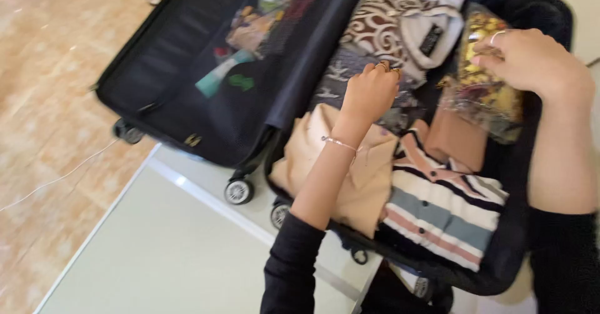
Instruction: Unpacking belongings from a suitcase and organizing them on a table and storage rack.
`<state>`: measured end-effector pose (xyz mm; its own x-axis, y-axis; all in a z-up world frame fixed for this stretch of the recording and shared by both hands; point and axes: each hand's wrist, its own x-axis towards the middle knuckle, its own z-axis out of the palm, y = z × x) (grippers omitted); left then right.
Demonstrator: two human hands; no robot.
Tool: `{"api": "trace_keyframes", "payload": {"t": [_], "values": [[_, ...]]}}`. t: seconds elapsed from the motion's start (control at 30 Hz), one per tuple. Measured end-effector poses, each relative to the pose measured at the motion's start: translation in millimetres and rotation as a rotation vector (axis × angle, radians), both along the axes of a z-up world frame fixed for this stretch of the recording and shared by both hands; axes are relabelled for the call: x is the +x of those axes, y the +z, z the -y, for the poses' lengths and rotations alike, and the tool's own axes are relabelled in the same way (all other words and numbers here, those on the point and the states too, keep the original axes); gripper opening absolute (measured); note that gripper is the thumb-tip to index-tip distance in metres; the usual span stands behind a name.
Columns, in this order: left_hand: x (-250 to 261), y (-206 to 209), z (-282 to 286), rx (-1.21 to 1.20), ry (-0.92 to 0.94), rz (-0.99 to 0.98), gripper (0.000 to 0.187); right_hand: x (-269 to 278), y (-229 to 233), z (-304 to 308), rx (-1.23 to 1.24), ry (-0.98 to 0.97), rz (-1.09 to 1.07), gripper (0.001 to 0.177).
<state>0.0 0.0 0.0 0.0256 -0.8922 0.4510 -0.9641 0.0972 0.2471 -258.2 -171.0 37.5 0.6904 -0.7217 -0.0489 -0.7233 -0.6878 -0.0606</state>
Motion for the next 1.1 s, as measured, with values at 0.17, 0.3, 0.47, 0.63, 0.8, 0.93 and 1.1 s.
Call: {"api": "trace_keyframes", "payload": {"t": [0.17,0.3,0.47,0.63,0.8,0.93,1.1], "values": [[-37.0,-57.0,27.7,-0.052,0.002,0.039,0.014,-14.9,-9.6,17.8,0.054,-0.223,0.031,0.05],[-44.3,-74.4,16.5,-0.053,-0.056,0.13,0.023,-5.2,-28.9,29.9,0.118,-0.334,0.003,0.075],[-48.0,-72.0,11.4,-0.116,-0.077,0.045,0.032,25.9,-27.5,10.7,0.241,-0.498,0.034,0.111],[-49.5,-66.3,9.1,-0.122,-0.105,0.003,0.041,35.5,-51.5,20.9,0.267,-0.544,-0.186,0.137],[-52.8,-72.8,8.7,-0.133,-0.108,0.016,0.043,13.6,-75.8,55.4,0.371,-0.502,-0.135,0.114],[-48.2,-66.8,7.7,-0.134,-0.091,0.011,0.044,0.3,-76.9,60.5,0.39,-0.419,-0.035,0.095],[-48.3,-62.7,6.9,-0.111,-0.085,-0.022,0.041,-4.9,-64.0,51.1,0.32,-0.399,-0.005,0.06]]}}
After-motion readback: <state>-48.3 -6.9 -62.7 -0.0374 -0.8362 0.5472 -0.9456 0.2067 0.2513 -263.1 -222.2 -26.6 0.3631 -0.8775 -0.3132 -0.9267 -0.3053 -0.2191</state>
